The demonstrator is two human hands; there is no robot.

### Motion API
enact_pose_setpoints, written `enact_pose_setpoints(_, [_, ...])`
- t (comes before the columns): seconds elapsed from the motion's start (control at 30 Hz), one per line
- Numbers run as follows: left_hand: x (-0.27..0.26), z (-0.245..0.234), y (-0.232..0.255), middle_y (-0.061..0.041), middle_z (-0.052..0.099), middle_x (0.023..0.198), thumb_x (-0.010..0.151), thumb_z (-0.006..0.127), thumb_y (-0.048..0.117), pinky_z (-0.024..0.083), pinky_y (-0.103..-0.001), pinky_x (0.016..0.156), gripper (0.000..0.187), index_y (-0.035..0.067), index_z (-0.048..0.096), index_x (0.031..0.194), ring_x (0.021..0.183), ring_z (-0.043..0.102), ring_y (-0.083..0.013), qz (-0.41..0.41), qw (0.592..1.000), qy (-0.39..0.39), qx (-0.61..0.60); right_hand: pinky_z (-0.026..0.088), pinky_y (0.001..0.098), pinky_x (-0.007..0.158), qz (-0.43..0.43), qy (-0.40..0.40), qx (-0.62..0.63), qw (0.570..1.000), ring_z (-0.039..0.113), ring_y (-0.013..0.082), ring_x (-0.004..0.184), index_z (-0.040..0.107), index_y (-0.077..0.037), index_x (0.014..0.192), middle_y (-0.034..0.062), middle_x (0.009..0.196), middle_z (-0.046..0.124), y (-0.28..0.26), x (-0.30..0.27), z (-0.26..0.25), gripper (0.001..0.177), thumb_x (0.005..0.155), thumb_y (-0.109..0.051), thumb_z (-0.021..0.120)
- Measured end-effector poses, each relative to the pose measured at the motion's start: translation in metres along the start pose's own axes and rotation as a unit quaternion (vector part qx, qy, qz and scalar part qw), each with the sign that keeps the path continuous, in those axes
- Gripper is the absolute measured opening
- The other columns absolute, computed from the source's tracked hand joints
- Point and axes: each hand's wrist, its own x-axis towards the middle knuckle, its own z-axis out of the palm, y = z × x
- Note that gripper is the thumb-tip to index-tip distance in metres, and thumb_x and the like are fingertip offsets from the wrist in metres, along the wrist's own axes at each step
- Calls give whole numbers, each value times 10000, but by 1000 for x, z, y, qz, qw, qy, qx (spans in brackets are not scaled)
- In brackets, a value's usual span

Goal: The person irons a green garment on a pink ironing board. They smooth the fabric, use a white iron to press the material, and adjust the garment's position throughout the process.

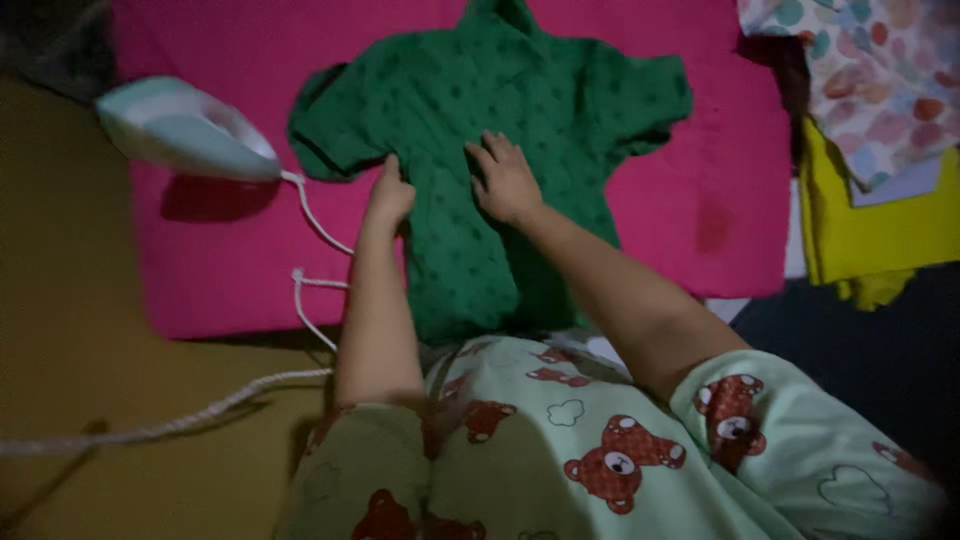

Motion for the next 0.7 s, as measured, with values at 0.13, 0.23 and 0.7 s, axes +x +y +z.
enact_pose_setpoints(0.13, [-37,23,13,-128,227,1666,945,556,262,335,-419,1183,865,114,26,1613,1492,316,-310,-32,986,-51,-152,206,591,1200,7,-52,-28,998,279,435,1489,445,-128,1510,190,1604,347,1,-26,-1,619,947,-274,659])
enact_pose_setpoints(0.23, [-62,41,33,-112,255,1690,990,528,468,318,-409,1198,822,92,176,1630,1521,303,-302,-75,990,-74,-94,213,584,1243,-19,-38,-27,999,275,424,1522,436,-126,1536,173,1648,329,8,-55,4,617,986,-318,641])
enact_pose_setpoints(0.7, [-149,14,1,-100,439,1586,850,597,239,467,-516,1064,740,130,415,1560,1384,482,-328,-41,893,-207,-397,93,768,1139,135,-30,-8,990,184,532,1492,406,-258,1569,129,1640,323,-3,-81,-5,614,995,-448,511])
